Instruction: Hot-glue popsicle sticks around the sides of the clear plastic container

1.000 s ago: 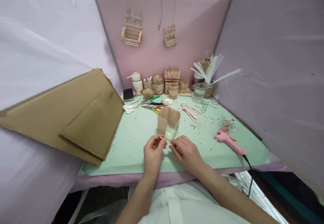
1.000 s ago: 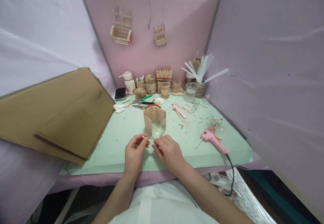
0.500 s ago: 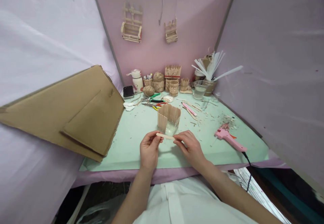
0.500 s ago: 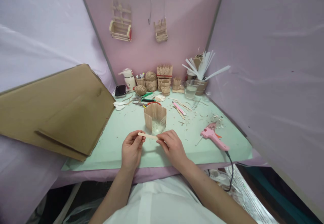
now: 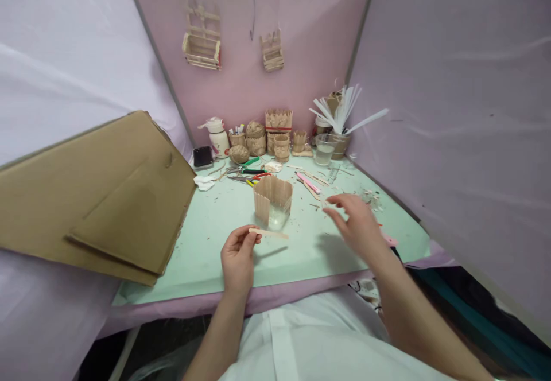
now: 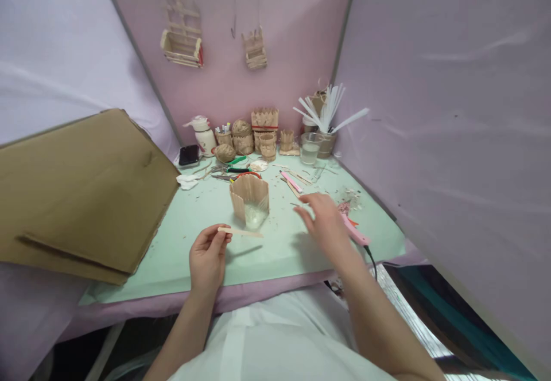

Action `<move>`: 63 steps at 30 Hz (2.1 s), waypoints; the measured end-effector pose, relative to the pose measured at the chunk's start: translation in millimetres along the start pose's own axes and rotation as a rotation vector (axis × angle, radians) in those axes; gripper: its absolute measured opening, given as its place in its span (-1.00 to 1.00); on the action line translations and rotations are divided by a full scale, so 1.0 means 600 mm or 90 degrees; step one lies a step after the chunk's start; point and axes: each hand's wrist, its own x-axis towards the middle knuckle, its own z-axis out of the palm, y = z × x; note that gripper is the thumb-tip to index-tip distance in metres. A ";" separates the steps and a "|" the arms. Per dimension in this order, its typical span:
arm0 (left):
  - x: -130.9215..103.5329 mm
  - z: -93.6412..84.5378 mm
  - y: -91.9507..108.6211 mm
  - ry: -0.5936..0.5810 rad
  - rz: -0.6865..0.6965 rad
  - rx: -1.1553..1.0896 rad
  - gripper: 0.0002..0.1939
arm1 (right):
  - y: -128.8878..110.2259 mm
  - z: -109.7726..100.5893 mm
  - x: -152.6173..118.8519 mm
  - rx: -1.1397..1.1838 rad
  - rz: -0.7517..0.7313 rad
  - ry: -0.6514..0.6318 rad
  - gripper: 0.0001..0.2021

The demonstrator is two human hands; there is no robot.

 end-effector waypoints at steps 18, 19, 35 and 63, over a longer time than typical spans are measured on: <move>-0.004 -0.010 -0.007 0.029 0.026 0.084 -0.70 | 0.142 -0.059 -0.001 -0.257 0.274 -0.404 -0.72; -0.003 -0.011 -0.008 0.030 0.029 0.086 -0.70 | 0.135 -0.063 0.000 -0.231 0.267 -0.384 -0.70; -0.007 -0.017 -0.010 0.053 0.104 0.135 -0.80 | -0.076 -0.050 -0.034 0.465 0.183 -0.424 -0.38; -0.020 -0.002 0.008 -0.017 0.186 0.177 -0.82 | -0.092 -0.019 -0.042 0.400 0.201 -0.399 -0.35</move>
